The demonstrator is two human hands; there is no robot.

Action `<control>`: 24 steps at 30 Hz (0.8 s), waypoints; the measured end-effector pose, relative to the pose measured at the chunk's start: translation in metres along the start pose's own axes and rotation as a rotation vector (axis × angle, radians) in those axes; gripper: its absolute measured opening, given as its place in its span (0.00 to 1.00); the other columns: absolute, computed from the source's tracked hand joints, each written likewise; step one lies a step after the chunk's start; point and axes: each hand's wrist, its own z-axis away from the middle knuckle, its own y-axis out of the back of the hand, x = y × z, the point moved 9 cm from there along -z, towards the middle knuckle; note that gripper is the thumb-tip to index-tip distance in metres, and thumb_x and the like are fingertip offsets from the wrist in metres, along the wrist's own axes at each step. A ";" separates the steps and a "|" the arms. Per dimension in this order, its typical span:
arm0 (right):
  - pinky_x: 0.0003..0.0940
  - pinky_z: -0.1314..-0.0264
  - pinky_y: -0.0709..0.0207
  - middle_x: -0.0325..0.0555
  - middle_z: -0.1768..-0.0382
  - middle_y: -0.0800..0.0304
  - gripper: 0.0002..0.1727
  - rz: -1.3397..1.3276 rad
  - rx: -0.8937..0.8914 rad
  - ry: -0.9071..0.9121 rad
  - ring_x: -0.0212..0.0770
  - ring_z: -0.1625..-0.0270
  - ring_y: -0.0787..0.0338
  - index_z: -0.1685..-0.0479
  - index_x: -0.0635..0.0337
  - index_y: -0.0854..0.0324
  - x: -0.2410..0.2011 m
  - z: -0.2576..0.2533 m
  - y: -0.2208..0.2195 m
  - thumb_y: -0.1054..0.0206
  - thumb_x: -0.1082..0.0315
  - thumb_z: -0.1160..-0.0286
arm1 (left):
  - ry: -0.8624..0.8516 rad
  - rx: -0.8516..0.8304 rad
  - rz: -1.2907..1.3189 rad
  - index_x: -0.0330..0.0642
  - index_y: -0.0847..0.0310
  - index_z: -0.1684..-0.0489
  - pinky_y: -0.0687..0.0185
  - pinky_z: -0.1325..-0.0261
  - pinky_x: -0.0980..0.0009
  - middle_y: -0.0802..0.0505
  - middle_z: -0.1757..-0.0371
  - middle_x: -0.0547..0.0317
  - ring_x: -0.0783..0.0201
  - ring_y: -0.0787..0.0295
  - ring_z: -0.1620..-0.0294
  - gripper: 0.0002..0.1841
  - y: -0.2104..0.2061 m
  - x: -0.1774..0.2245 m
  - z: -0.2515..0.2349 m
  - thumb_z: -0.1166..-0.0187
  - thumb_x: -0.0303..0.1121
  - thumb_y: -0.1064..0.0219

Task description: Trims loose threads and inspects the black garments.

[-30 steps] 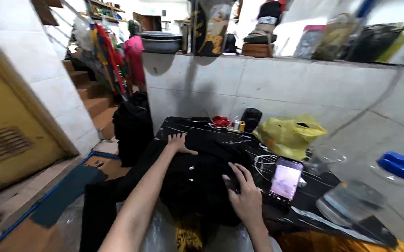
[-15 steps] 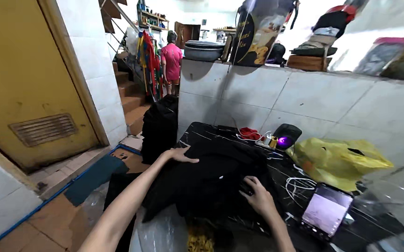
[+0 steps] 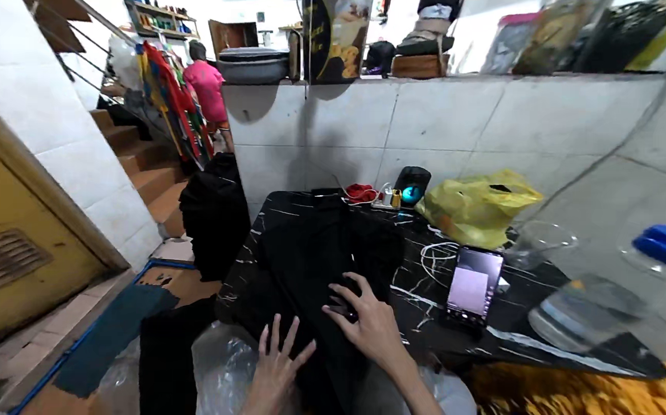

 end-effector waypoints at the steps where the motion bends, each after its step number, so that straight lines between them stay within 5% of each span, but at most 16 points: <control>1: 0.50 0.66 0.13 0.44 0.22 0.20 0.26 0.016 -0.026 -0.037 0.45 0.64 0.07 0.33 0.33 0.12 0.007 0.004 -0.004 0.37 0.34 0.22 | -0.035 0.098 -0.025 0.75 0.20 0.28 0.45 0.25 0.21 0.28 0.14 0.37 0.20 0.42 0.14 0.45 -0.004 0.002 -0.004 0.56 0.30 0.13; 4: 0.55 0.63 0.12 0.49 0.31 0.15 0.20 0.046 0.015 -0.176 0.51 0.62 0.06 0.37 0.43 0.12 0.053 0.010 0.000 0.33 0.46 0.19 | -0.109 0.323 0.108 0.70 0.16 0.47 0.44 0.16 0.32 0.20 0.20 0.38 0.32 0.33 0.15 0.13 0.006 0.007 -0.028 0.18 0.33 0.37; 6: 0.57 0.62 0.12 0.52 0.32 0.16 0.21 0.072 0.015 -0.248 0.53 0.63 0.07 0.35 0.47 0.14 0.075 0.013 0.004 0.28 0.51 0.23 | -0.147 0.371 0.193 0.63 0.10 0.49 0.22 0.23 0.43 0.11 0.30 0.43 0.42 0.15 0.26 0.16 0.025 0.015 -0.049 0.20 0.27 0.39; 8: 0.58 0.60 0.13 0.53 0.35 0.15 0.20 0.096 0.015 -0.283 0.54 0.61 0.07 0.37 0.50 0.14 0.083 0.008 0.008 0.24 0.62 0.30 | -0.078 0.351 0.372 0.50 0.08 0.47 0.07 0.41 0.59 0.07 0.35 0.52 0.57 0.06 0.39 0.14 0.046 0.004 -0.075 0.26 0.26 0.35; 10: 0.59 0.61 0.13 0.53 0.38 0.14 0.19 0.116 0.025 -0.278 0.55 0.60 0.07 0.40 0.52 0.14 0.091 0.001 0.012 0.25 0.67 0.31 | 0.173 0.373 0.667 0.29 0.17 0.37 0.12 0.34 0.61 0.07 0.38 0.49 0.62 0.09 0.38 0.23 0.067 -0.034 -0.091 0.34 0.27 0.31; 11: 0.61 0.60 0.13 0.54 0.38 0.14 0.18 0.118 0.027 -0.277 0.57 0.60 0.07 0.40 0.52 0.14 0.096 -0.002 0.016 0.25 0.69 0.31 | 0.388 0.392 0.792 0.21 0.30 0.27 0.18 0.31 0.61 0.12 0.35 0.40 0.60 0.13 0.35 0.29 0.073 -0.062 -0.094 0.31 0.23 0.33; 13: 0.67 0.59 0.15 0.58 0.37 0.14 0.21 0.117 0.026 -0.289 0.63 0.56 0.07 0.38 0.53 0.13 0.108 -0.009 0.028 0.24 0.72 0.33 | 0.931 0.446 0.955 0.31 0.41 0.16 0.22 0.28 0.51 0.17 0.29 0.38 0.51 0.18 0.30 0.31 0.074 -0.126 -0.099 0.14 0.36 0.35; 15: 0.71 0.58 0.17 0.61 0.38 0.14 0.20 0.140 0.048 -0.298 0.67 0.53 0.08 0.38 0.54 0.13 0.120 -0.014 0.043 0.22 0.71 0.31 | 1.185 0.524 0.959 0.34 0.37 0.16 0.27 0.25 0.43 0.18 0.26 0.37 0.45 0.21 0.26 0.38 0.065 -0.182 -0.092 0.16 0.54 0.34; 18: 0.69 0.61 0.18 0.65 0.37 0.17 0.22 0.232 0.132 -0.340 0.68 0.58 0.09 0.38 0.54 0.13 0.125 -0.020 0.063 0.18 0.64 0.33 | 1.214 0.465 0.904 0.31 0.33 0.19 0.25 0.28 0.40 0.17 0.29 0.33 0.41 0.20 0.29 0.37 0.036 -0.223 -0.058 0.17 0.54 0.33; 21: 0.66 0.69 0.16 0.69 0.31 0.24 0.29 0.306 0.221 -0.312 0.66 0.71 0.11 0.32 0.55 0.15 0.085 -0.022 0.073 0.17 0.68 0.37 | 1.131 0.217 0.864 0.32 0.35 0.17 0.24 0.27 0.40 0.16 0.28 0.33 0.41 0.19 0.28 0.39 0.023 -0.219 -0.033 0.20 0.52 0.29; 22: 0.64 0.72 0.16 0.68 0.33 0.23 0.27 0.299 0.238 -0.275 0.64 0.73 0.12 0.32 0.57 0.16 0.068 -0.022 0.070 0.19 0.69 0.36 | 1.120 0.111 0.821 0.31 0.33 0.20 0.20 0.32 0.41 0.14 0.33 0.33 0.42 0.14 0.35 0.39 0.025 -0.216 -0.031 0.20 0.54 0.30; 24: 0.61 0.74 0.17 0.63 0.41 0.17 0.21 0.232 0.214 -0.189 0.59 0.73 0.12 0.36 0.57 0.14 0.043 -0.018 0.053 0.24 0.66 0.30 | 1.117 -0.075 0.722 0.27 0.25 0.34 0.05 0.60 0.52 0.07 0.58 0.38 0.51 0.04 0.66 0.36 0.033 -0.208 -0.026 0.19 0.57 0.33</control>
